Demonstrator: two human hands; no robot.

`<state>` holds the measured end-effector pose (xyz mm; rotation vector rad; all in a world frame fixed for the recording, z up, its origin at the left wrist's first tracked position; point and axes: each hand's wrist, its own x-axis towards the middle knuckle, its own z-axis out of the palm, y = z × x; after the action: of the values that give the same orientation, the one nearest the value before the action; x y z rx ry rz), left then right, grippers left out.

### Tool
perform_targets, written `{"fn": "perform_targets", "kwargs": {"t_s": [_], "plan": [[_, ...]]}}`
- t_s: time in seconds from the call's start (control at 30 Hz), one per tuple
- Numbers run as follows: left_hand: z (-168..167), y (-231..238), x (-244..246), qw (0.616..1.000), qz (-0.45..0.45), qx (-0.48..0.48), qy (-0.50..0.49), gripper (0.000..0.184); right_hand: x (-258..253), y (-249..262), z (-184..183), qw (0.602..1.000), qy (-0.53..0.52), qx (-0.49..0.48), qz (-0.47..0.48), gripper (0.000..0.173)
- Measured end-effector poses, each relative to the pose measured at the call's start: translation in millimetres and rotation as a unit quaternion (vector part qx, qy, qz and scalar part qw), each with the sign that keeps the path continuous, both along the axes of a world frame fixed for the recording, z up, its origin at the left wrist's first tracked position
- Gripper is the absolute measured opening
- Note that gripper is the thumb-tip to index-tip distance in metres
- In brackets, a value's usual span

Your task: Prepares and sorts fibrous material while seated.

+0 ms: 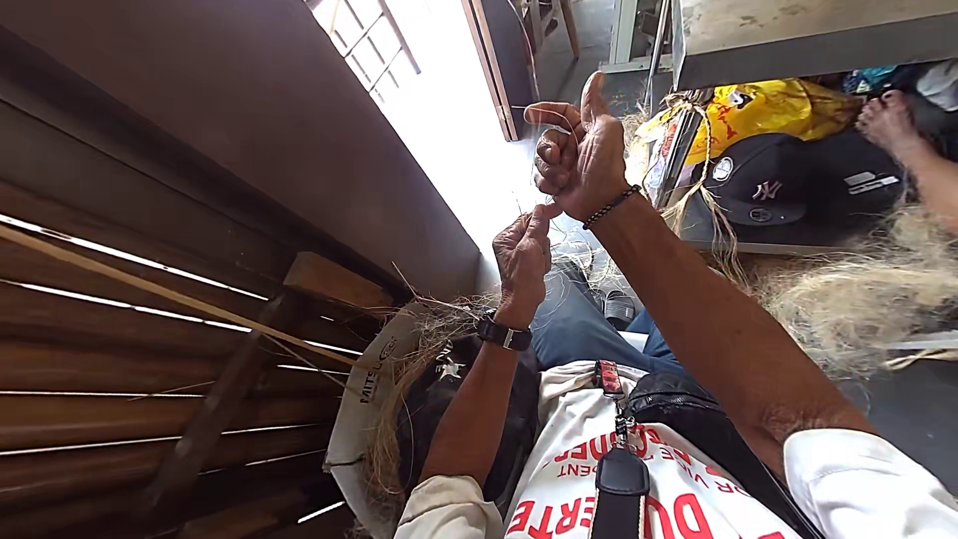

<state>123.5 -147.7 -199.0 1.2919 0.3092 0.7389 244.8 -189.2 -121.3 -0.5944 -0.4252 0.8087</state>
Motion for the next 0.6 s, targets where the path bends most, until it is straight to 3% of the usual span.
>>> {"fn": "perform_targets", "kwargs": {"t_s": [0.1,0.2,0.3,0.4,0.47,0.6], "plan": [[-4,-2,-4,1.000,-0.025,0.012,0.010,0.025,-2,2,-2,1.000,0.012,-0.006,-0.001,0.083],[-5,0,-7,0.997,-0.064,-0.039,-0.014,0.026,-2,4,-2,0.998,-0.019,-0.028,-0.043,0.080],[-7,8,-11,0.990,-0.098,-0.085,-0.045,0.026,11,-5,2,0.989,-0.093,-0.087,-0.071,0.077],[-5,15,-15,0.989,-0.098,-0.098,-0.056,0.027,35,-20,-7,0.980,-0.098,-0.144,-0.096,0.075],[-3,17,-16,0.989,-0.095,-0.101,-0.057,0.028,51,-33,-27,0.971,-0.130,-0.188,-0.076,0.063],[-4,22,-16,0.978,-0.140,-0.125,-0.093,0.028,57,-51,-61,0.924,-0.322,-0.202,0.045,0.029]]}}
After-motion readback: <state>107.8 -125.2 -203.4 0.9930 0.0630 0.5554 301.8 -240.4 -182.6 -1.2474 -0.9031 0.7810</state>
